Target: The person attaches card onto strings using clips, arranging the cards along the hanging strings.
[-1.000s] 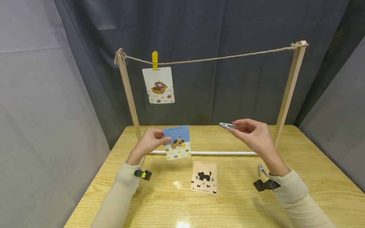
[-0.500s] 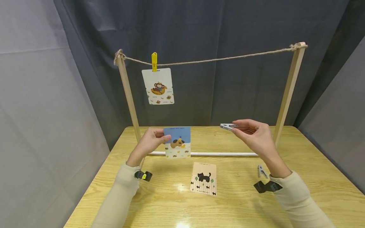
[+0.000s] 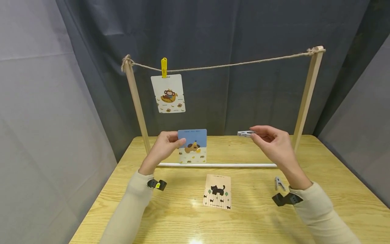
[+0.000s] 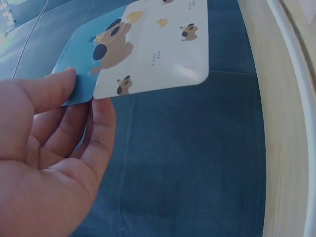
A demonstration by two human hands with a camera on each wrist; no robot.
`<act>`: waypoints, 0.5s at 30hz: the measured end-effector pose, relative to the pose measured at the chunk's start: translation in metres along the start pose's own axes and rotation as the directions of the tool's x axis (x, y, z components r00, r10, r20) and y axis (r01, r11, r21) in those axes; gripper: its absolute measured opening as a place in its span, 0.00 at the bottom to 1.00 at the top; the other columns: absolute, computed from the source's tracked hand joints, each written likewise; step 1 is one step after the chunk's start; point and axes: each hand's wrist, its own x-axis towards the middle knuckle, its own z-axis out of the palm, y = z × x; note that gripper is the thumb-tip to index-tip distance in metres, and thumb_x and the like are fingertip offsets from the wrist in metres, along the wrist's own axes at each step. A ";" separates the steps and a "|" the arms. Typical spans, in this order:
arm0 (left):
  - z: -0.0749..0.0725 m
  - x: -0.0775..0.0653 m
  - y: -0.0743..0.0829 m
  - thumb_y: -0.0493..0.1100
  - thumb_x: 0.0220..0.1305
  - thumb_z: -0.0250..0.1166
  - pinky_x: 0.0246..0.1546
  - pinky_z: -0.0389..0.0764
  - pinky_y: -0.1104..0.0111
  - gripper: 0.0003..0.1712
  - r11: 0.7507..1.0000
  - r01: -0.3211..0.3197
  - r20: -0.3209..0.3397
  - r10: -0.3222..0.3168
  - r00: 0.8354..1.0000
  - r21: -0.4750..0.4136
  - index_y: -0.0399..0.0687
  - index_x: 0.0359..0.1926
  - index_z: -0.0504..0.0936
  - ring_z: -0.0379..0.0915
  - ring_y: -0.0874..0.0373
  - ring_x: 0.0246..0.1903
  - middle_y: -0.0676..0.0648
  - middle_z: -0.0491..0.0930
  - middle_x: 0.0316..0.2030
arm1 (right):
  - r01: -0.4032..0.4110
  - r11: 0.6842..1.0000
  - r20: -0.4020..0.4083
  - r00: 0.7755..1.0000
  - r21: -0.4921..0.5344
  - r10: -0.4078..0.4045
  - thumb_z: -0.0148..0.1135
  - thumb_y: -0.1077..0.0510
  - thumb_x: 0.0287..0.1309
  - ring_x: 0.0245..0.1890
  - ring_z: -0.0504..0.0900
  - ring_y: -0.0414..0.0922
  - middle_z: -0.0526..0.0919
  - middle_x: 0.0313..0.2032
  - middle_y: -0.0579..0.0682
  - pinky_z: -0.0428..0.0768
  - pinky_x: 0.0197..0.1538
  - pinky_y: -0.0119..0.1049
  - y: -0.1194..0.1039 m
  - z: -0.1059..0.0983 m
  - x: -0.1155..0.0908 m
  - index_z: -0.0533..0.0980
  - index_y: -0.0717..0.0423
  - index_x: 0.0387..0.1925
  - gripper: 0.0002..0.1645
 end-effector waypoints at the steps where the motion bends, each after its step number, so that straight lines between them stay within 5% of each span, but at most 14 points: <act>1: 0.000 0.000 0.001 0.52 0.73 0.67 0.30 0.62 0.62 0.22 1.000 0.000 -0.003 0.000 1.000 0.003 0.43 0.25 0.76 0.53 0.54 0.21 0.50 0.60 0.18 | 0.003 1.000 -0.002 1.000 -0.004 -0.003 0.70 0.51 0.67 0.38 0.86 0.37 0.89 0.41 0.47 0.81 0.42 0.23 -0.001 0.000 0.001 0.86 0.52 0.53 0.16; 6: 0.002 0.006 0.007 0.50 0.74 0.66 0.30 0.64 0.62 0.20 1.000 -0.003 -0.018 0.003 1.000 0.016 0.46 0.26 0.76 0.57 0.54 0.22 0.49 0.65 0.19 | 0.014 1.000 -0.013 1.000 0.011 -0.014 0.71 0.52 0.66 0.36 0.86 0.39 0.89 0.38 0.46 0.82 0.39 0.25 -0.003 0.000 0.005 0.86 0.52 0.51 0.15; 15: 0.005 0.015 0.016 0.49 0.73 0.67 0.26 0.60 0.62 0.25 0.999 -0.018 -0.065 0.021 0.998 0.035 0.49 0.20 0.67 0.51 0.54 0.18 0.51 0.56 0.16 | 0.010 1.000 -0.012 1.000 -0.010 -0.010 0.73 0.47 0.64 0.35 0.86 0.39 0.89 0.38 0.47 0.82 0.38 0.25 -0.008 -0.003 0.011 0.86 0.49 0.50 0.16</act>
